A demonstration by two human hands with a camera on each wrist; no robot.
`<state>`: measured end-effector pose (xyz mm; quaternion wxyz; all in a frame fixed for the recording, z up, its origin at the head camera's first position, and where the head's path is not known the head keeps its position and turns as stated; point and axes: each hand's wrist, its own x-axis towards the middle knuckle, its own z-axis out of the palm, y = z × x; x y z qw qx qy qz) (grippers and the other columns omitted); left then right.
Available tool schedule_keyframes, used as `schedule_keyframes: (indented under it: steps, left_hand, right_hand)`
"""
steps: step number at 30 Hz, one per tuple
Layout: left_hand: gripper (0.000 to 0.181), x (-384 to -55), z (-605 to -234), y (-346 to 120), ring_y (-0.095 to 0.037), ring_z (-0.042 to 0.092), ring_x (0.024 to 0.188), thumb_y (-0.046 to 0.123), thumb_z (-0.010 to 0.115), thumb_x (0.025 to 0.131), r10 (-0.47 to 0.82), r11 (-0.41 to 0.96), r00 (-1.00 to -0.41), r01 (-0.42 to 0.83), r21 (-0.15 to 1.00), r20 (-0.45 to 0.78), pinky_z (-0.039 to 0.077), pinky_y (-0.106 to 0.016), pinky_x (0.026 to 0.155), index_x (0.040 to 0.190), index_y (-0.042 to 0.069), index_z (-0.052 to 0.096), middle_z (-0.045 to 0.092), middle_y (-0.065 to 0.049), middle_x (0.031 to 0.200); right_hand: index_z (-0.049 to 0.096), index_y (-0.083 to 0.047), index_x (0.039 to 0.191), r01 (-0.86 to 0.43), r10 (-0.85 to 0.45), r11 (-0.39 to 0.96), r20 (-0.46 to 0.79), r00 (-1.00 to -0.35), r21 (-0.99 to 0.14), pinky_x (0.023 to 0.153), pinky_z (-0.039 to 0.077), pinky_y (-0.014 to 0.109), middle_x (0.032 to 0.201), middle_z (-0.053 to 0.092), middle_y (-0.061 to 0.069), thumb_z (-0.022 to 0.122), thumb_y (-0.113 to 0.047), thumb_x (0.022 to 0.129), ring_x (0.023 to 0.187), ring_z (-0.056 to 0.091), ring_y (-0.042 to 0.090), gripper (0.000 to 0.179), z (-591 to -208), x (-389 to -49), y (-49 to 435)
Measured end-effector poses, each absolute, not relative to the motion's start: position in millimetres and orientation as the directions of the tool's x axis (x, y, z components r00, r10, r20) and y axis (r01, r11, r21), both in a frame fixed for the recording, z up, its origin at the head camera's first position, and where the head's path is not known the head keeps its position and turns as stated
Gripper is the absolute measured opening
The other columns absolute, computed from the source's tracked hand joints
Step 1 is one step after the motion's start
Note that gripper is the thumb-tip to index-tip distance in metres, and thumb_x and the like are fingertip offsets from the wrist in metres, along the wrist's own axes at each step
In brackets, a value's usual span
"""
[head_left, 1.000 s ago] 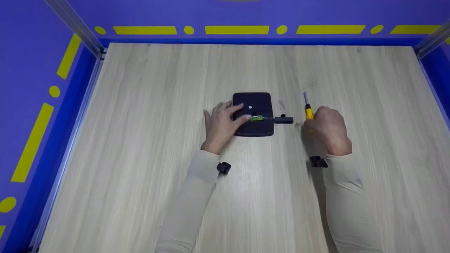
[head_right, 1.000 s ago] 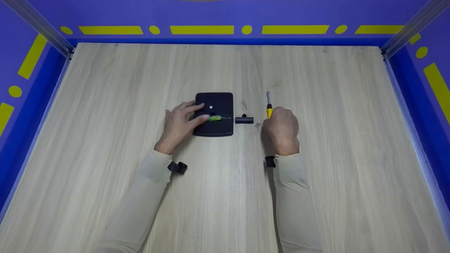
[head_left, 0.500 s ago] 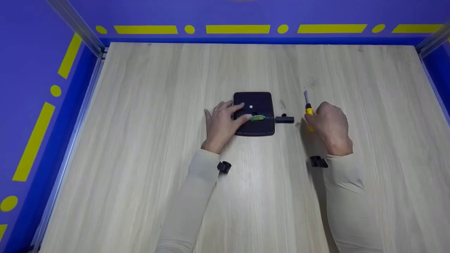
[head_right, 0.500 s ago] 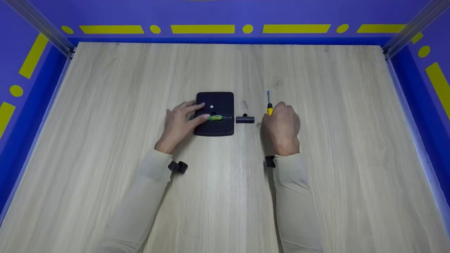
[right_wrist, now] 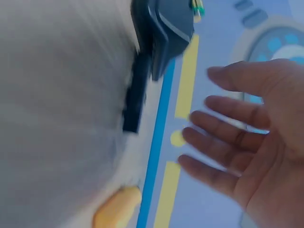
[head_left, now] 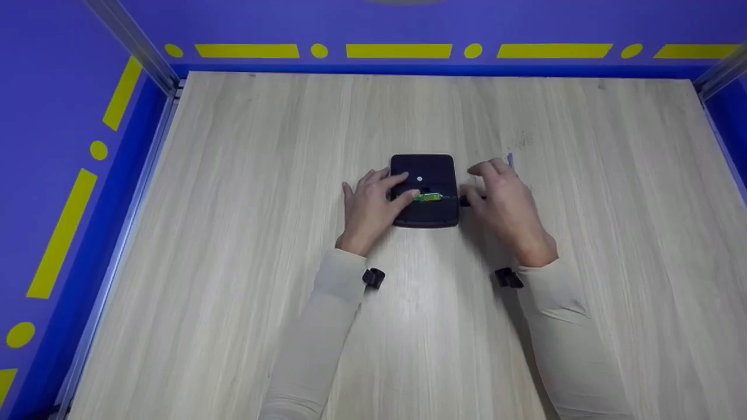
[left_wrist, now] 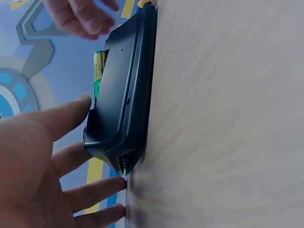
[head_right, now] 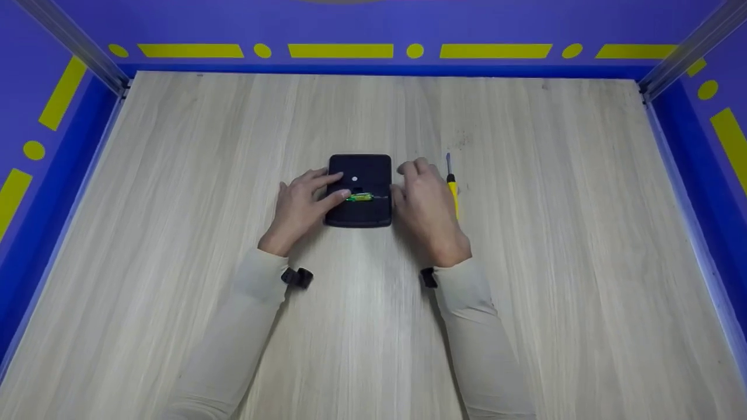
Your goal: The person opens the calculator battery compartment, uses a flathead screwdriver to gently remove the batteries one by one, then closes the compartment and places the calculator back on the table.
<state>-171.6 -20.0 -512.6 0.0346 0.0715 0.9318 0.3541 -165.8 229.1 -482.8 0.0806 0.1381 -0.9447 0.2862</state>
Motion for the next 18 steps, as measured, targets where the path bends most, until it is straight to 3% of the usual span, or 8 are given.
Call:
schedule_keyframes:
  steps: [10,18]
  left_hand:
    - [0.051,-174,-512,-23,-0.033,0.045,0.149,0.047,0.066,0.105,0.152,0.737,-0.988,0.108,0.667,-0.008,0.012,-0.076,0.121,0.149,0.023,0.064,0.055,-0.013,0.156]
    - [0.048,-173,-512,-24,-0.033,0.043,0.15,0.046,0.066,0.105,0.148,0.741,-0.989,0.092,0.665,-0.027,0.011,-0.074,0.122,0.147,0.022,0.067,0.055,-0.014,0.156]
  right_hand:
    - [0.07,0.001,0.123,-0.563,-0.464,0.677,0.319,-0.826,-0.474,0.094,0.059,0.045,0.122,0.067,0.016,0.075,-0.003,0.099,0.11,0.065,0.032,0.024,-491,-158,204]
    - [0.073,0.002,0.112,-0.606,-0.502,0.668,0.339,-0.795,-0.432,0.094,0.059,0.046,0.114,0.069,0.015,0.077,0.004,0.095,0.106,0.065,0.033,0.018,-500,-160,193]
